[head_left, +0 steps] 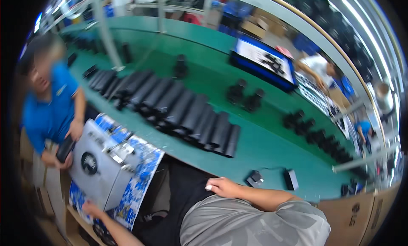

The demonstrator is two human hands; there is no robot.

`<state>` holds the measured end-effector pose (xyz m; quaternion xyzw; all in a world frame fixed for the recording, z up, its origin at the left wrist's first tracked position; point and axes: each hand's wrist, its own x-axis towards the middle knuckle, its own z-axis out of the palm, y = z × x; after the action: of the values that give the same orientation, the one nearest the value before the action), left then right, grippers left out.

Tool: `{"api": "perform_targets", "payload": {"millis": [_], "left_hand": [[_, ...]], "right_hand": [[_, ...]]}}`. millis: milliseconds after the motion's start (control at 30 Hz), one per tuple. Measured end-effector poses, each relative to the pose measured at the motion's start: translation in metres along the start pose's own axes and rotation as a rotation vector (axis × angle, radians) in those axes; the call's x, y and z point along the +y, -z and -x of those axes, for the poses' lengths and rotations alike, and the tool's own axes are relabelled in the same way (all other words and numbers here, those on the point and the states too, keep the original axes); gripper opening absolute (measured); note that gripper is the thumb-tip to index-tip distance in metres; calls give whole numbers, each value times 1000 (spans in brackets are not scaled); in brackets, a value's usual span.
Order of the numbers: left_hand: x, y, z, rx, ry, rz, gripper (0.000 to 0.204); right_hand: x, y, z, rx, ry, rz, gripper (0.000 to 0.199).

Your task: The person assembles plastic components by placing circular frames onto a mounting fixture, pressing them with cylindrical housings, and retrieving parts from a cardboard box by hand.

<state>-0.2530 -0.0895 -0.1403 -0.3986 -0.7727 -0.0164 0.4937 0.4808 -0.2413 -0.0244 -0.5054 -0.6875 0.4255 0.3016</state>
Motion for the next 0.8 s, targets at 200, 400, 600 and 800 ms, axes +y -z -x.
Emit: {"api": "perform_targets", "payload": {"millis": [200, 400, 600, 800], "left_hand": [[38, 206, 7, 41, 696, 1071, 31], [25, 384, 1, -439, 93, 900, 28], [161, 609, -46, -905, -714, 758, 25], [206, 578, -5, -687, -1196, 1771, 12]], "right_hand": [[81, 51, 148, 167, -46, 635, 23], [82, 30, 98, 132, 148, 522, 24], [97, 37, 131, 151, 91, 531, 24], [102, 44, 130, 194, 163, 571, 25]]}}
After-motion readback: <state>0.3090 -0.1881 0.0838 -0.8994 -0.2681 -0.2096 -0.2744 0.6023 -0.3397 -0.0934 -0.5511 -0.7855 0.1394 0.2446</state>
